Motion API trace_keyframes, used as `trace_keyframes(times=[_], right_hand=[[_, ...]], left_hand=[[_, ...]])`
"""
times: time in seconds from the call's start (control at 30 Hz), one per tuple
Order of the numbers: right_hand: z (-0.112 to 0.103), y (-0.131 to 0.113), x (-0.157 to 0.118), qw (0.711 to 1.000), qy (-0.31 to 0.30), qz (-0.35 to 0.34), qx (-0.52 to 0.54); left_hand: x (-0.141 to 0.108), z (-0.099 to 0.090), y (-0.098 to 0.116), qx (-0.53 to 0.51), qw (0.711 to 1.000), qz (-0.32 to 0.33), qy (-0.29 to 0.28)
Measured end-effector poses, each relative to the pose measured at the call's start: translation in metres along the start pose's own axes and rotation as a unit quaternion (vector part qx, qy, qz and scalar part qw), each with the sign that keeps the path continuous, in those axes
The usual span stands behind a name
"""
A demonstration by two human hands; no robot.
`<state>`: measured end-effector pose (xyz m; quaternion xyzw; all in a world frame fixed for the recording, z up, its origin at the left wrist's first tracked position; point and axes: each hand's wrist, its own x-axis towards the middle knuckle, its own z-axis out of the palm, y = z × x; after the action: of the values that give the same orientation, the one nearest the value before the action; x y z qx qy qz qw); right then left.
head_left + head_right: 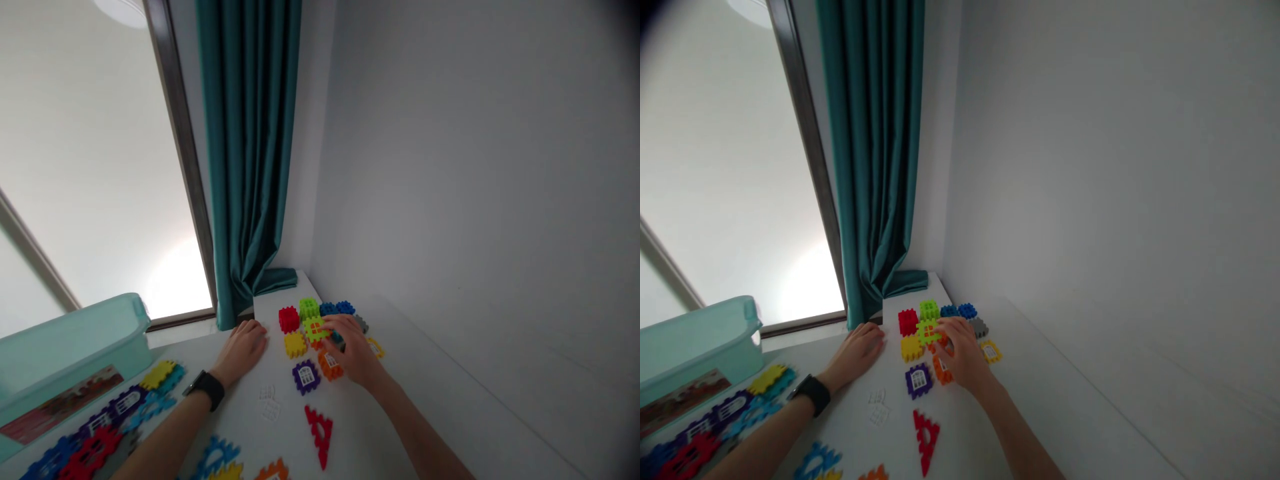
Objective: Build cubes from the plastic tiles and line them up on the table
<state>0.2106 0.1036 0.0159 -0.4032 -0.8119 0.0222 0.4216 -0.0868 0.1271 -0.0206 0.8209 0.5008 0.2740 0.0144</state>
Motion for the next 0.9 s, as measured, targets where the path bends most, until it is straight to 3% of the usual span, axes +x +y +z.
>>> trace_keyframes(times=[0.5, 0.9], right_hand=[[0.033, 0.07, 0.062, 0.998, -0.044, 0.051, -0.019], [0.042, 0.085, 0.072, 0.993, -0.09, 0.07, -0.022]], left_hand=[[0.0, 0.009, -0.005, 0.021, 1.0, -0.007, -0.017], [0.002, 0.009, -0.005, 0.029, 0.999, -0.02, -0.04]])
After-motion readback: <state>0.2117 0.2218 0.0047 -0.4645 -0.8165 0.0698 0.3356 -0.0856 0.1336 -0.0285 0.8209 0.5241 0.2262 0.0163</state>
